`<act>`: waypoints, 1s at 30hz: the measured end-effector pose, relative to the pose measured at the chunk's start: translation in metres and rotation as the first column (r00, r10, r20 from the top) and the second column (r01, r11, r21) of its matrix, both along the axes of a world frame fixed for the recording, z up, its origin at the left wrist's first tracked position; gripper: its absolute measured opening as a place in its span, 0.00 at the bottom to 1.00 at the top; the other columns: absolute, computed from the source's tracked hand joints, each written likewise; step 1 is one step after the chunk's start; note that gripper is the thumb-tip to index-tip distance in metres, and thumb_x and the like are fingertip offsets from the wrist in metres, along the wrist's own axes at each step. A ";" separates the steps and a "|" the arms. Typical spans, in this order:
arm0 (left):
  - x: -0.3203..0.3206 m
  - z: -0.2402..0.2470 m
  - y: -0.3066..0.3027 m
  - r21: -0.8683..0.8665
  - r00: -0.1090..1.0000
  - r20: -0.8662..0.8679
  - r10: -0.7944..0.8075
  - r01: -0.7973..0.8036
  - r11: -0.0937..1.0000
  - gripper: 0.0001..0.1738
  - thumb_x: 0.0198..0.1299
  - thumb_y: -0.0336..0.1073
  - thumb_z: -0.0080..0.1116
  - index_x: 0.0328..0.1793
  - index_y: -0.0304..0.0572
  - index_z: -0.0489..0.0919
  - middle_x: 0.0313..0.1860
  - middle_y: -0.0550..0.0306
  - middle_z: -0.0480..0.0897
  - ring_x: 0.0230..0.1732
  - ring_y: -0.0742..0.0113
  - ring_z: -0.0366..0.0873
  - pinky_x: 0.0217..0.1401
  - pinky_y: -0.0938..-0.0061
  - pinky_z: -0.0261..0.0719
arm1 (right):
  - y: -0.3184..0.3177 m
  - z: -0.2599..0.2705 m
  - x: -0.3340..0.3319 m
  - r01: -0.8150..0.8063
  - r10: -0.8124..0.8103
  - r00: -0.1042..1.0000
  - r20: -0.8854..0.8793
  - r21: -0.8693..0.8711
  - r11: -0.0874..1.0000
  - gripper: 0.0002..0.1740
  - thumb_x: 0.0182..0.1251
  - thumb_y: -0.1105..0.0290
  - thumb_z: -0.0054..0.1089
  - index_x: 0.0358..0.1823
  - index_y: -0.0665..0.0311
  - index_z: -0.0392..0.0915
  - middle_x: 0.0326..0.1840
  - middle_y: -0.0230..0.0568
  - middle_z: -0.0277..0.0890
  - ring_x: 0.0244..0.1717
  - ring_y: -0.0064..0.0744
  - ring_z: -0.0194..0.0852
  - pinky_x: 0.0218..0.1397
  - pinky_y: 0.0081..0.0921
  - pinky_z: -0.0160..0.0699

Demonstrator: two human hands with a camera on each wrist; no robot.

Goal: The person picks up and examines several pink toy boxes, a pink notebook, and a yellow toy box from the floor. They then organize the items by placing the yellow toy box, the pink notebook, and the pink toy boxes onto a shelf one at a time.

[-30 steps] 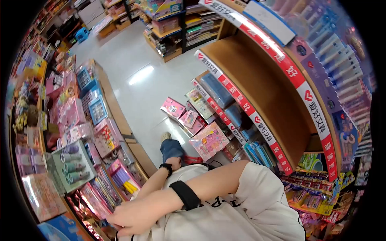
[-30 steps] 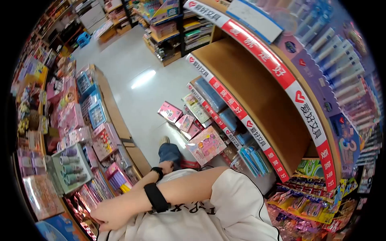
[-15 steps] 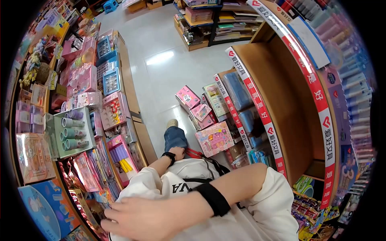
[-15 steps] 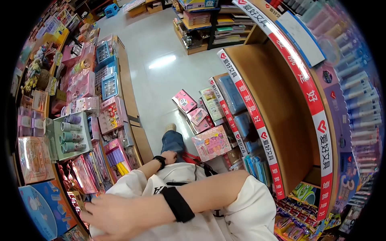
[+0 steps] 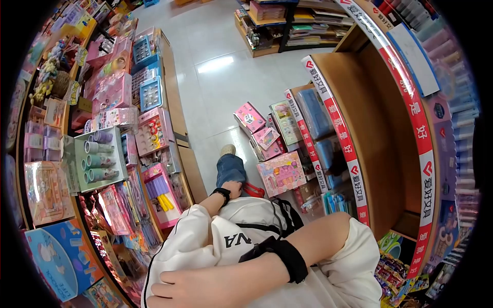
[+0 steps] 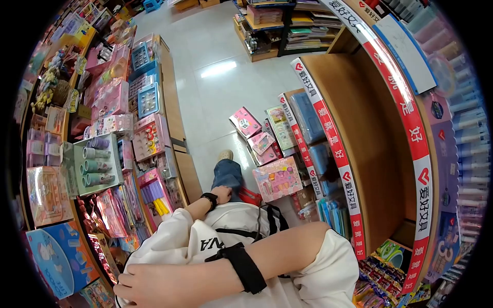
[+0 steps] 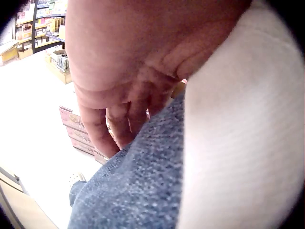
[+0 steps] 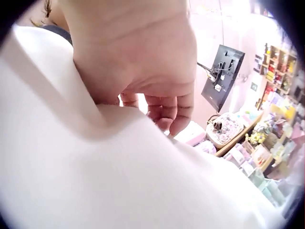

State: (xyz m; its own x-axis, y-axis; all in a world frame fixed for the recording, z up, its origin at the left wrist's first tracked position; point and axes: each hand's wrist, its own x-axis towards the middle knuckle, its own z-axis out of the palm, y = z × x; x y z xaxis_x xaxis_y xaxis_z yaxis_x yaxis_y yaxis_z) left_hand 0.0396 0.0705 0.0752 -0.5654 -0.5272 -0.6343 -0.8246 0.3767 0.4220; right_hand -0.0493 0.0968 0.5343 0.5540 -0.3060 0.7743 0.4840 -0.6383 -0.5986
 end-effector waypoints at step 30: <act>-0.029 -0.165 -0.038 0.298 0.973 -0.190 -0.129 0.183 0.937 0.18 0.55 0.43 0.48 0.44 0.37 0.75 0.39 0.38 0.80 0.45 0.43 0.77 0.49 0.57 0.74 | -0.029 -0.367 -0.132 0.531 -0.365 0.788 -0.496 0.848 -0.005 0.12 0.70 0.68 0.47 0.51 0.66 0.69 0.43 0.35 0.72 0.44 0.21 0.71 0.48 0.18 0.71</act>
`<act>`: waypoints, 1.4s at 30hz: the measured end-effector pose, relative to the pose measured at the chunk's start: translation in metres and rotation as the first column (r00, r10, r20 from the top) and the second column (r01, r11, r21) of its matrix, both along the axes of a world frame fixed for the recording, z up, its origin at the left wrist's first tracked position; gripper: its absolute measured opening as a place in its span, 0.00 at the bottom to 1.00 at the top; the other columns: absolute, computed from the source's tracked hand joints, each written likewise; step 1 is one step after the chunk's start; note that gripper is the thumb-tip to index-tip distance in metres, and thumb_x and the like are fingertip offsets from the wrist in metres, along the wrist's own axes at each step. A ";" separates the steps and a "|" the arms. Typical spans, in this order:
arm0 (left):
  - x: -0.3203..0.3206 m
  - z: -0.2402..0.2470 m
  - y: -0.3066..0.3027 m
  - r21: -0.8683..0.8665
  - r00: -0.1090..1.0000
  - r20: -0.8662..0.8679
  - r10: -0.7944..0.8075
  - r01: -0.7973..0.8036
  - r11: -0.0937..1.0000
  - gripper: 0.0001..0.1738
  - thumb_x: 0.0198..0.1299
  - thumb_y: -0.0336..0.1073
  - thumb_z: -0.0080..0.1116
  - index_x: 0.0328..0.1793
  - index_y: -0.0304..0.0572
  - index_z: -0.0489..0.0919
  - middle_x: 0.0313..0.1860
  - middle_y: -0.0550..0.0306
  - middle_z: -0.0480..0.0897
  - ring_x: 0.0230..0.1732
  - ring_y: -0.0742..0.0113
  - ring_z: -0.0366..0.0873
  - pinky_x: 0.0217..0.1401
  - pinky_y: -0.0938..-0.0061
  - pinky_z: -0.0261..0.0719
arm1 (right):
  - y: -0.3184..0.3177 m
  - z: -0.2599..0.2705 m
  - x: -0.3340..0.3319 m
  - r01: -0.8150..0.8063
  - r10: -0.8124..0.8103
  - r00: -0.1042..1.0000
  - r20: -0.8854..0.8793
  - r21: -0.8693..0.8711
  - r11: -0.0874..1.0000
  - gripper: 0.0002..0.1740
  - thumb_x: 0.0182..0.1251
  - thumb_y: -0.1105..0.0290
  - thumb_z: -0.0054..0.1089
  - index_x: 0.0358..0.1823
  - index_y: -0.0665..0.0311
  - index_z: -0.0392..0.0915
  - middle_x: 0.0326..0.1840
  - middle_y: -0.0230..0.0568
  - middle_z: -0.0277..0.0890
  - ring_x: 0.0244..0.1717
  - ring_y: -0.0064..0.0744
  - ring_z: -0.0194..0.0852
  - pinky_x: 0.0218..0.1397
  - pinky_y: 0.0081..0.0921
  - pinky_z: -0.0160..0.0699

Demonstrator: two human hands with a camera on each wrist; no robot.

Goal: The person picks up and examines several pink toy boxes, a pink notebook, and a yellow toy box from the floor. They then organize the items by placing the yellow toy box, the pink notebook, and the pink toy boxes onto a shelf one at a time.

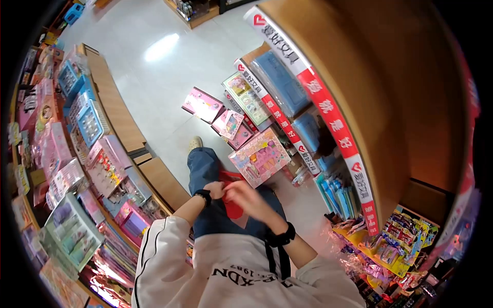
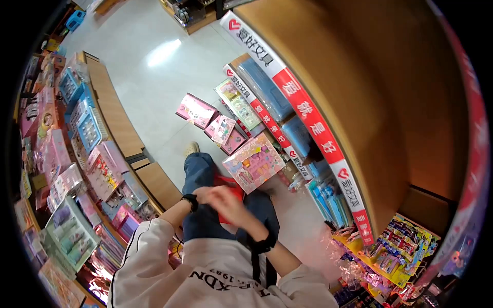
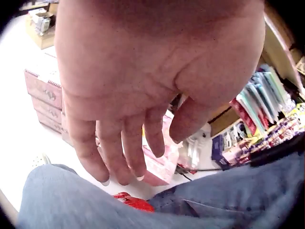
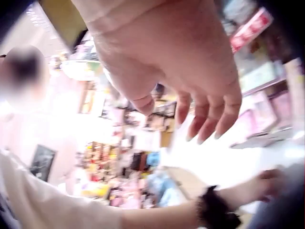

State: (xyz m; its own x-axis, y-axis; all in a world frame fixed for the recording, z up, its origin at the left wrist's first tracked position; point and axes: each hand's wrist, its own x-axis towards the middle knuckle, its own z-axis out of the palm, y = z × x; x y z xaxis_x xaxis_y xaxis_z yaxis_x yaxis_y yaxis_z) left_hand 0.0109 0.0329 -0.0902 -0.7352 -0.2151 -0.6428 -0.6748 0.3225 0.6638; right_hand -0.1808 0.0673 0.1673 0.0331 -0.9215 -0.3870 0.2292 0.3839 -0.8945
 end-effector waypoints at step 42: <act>-0.023 0.324 0.000 0.508 0.554 0.018 0.832 -0.722 0.470 0.31 0.62 0.34 0.54 0.68 0.34 0.57 0.51 0.54 0.72 0.40 0.72 0.76 0.33 0.81 0.79 | 0.124 0.011 -0.099 0.342 -0.491 0.825 0.282 0.442 0.829 0.39 0.60 0.77 0.56 0.71 0.62 0.48 0.58 0.45 0.68 0.57 0.32 0.69 0.58 0.28 0.68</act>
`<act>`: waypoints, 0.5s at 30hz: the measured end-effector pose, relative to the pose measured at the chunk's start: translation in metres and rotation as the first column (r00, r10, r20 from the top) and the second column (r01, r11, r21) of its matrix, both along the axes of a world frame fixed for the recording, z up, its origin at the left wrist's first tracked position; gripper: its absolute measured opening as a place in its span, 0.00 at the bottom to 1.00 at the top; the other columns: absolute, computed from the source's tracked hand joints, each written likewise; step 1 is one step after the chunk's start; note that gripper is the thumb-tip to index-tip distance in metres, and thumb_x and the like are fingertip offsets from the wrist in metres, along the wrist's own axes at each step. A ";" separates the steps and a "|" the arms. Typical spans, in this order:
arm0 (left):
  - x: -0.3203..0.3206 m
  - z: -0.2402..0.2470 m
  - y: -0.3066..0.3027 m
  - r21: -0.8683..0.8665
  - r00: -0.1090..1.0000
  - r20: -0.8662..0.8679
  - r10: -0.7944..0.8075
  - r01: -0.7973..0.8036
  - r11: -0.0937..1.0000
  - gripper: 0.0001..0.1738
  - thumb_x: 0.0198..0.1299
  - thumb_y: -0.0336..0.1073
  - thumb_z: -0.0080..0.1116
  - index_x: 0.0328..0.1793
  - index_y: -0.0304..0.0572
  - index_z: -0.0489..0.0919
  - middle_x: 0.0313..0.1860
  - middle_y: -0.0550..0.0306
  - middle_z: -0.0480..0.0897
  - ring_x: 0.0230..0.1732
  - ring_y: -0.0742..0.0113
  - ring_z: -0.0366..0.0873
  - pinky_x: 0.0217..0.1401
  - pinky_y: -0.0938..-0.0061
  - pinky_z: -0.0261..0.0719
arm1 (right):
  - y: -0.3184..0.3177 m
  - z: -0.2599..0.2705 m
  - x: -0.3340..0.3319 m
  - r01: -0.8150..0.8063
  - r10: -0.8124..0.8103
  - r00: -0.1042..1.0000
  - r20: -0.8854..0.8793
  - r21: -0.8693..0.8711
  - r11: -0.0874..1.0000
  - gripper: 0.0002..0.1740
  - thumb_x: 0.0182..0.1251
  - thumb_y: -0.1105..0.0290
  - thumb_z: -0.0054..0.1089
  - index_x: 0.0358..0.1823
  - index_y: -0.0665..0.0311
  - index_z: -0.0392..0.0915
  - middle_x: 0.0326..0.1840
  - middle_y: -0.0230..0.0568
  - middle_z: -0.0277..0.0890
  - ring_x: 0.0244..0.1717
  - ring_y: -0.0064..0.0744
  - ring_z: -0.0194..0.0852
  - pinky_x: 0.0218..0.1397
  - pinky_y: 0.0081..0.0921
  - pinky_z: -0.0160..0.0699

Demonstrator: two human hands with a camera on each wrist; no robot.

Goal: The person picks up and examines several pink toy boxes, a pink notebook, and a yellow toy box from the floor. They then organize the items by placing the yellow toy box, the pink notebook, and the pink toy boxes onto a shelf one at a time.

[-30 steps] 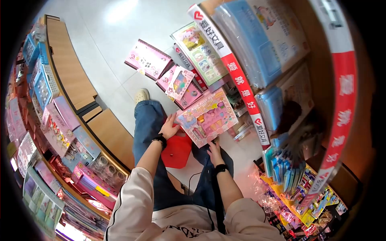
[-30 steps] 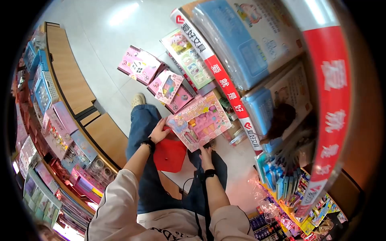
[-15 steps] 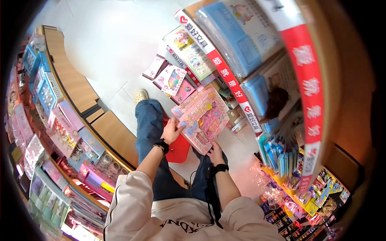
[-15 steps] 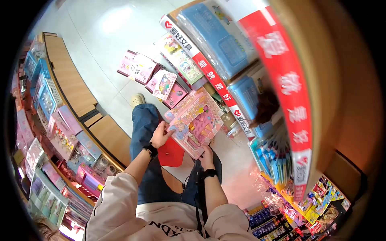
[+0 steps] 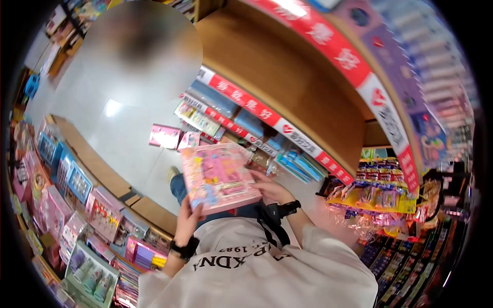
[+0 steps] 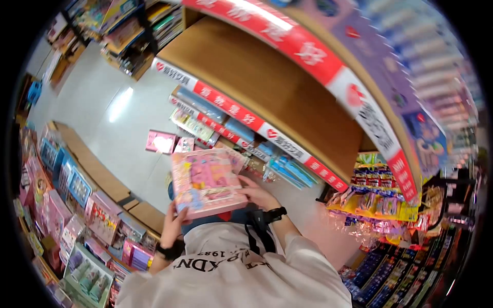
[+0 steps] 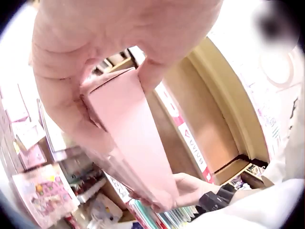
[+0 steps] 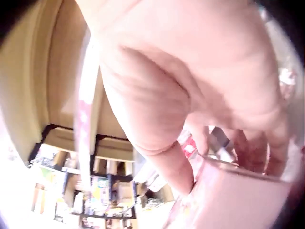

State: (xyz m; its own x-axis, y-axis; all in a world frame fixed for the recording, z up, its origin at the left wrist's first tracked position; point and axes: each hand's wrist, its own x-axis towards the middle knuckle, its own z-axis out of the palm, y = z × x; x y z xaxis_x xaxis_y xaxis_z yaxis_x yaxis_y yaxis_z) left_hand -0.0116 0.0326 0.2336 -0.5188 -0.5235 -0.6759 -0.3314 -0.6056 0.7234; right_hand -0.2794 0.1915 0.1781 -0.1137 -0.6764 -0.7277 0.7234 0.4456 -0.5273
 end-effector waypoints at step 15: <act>-0.024 0.094 0.009 -0.626 0.952 -0.153 -0.266 0.115 0.771 0.32 0.59 0.27 0.45 0.70 0.27 0.53 0.65 0.43 0.63 0.64 0.59 0.62 0.66 0.68 0.58 | 0.068 0.182 -0.012 -0.111 -0.156 0.785 -0.600 -0.383 0.917 0.41 0.60 0.75 0.59 0.71 0.65 0.47 0.59 0.42 0.67 0.55 0.28 0.68 0.56 0.27 0.70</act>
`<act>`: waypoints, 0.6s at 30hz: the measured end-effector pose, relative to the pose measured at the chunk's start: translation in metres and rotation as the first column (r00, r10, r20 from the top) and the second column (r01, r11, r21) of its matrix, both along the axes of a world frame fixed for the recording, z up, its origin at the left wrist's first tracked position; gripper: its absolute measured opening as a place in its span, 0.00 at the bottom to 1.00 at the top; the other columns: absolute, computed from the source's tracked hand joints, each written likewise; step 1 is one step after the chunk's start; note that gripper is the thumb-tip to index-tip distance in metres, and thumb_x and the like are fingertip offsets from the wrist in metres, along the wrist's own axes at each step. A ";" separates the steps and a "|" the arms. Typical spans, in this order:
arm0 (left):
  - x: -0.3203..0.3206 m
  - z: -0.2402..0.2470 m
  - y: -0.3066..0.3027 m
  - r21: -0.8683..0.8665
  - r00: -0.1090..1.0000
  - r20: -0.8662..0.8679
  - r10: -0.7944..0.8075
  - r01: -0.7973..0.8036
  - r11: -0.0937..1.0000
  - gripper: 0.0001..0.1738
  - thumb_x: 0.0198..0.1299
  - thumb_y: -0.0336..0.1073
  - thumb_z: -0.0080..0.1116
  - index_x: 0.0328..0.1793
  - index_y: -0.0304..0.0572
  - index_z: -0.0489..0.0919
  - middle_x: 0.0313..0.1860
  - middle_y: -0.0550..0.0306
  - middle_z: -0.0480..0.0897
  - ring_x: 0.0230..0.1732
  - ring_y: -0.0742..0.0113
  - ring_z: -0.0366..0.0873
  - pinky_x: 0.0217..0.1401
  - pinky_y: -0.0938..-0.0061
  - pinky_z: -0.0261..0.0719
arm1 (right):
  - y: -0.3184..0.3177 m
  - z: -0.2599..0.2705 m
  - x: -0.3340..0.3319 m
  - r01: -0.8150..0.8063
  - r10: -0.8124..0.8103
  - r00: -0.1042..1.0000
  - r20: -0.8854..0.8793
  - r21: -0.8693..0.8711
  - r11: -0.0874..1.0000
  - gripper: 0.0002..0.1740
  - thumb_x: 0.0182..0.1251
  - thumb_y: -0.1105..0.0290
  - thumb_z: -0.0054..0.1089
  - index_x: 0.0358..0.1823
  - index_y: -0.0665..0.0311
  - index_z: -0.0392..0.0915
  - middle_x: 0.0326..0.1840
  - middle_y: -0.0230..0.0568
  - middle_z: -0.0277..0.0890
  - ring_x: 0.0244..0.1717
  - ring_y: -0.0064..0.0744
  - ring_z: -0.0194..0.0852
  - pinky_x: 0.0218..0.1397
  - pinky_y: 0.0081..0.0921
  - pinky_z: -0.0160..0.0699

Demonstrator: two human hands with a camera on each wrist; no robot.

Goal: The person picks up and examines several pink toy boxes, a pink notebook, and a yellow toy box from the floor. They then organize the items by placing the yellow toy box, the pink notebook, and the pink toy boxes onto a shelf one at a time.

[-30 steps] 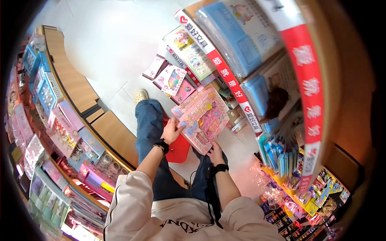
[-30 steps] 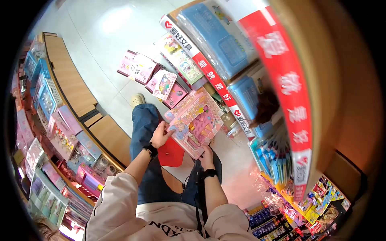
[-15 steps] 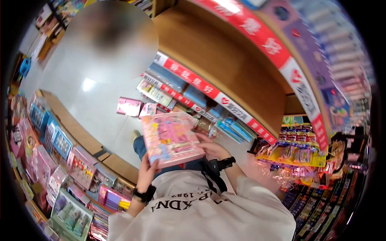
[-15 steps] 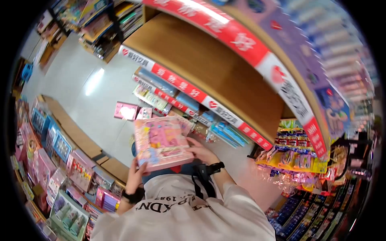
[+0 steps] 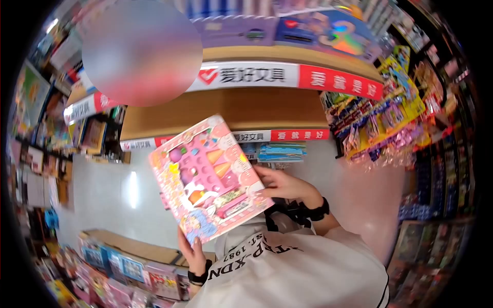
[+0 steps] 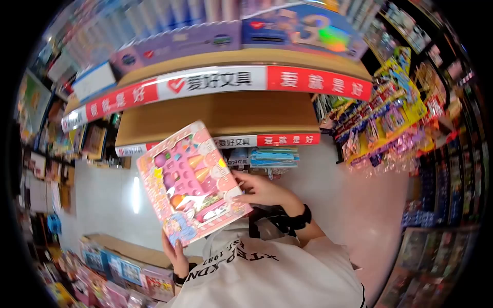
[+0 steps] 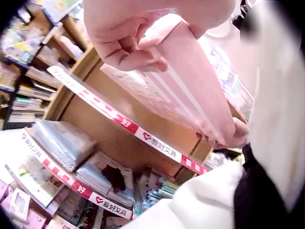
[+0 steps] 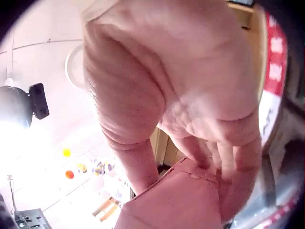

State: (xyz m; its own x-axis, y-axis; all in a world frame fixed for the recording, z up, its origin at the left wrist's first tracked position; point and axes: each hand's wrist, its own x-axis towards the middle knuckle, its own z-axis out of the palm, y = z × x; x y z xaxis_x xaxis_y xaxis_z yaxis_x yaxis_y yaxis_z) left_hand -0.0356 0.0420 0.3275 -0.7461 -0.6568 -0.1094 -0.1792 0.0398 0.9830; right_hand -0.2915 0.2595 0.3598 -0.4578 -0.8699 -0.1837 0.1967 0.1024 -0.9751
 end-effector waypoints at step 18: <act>-0.286 -0.014 0.093 -0.324 0.706 -0.040 -0.707 0.660 0.678 0.40 0.54 0.32 0.63 0.70 0.33 0.54 0.38 0.51 0.78 0.28 0.74 0.73 0.29 0.80 0.72 | 0.145 -0.027 -0.076 0.798 -0.855 0.516 -0.055 -0.333 0.503 0.35 0.61 0.73 0.56 0.69 0.67 0.52 0.65 0.41 0.58 0.65 0.26 0.55 0.65 0.22 0.55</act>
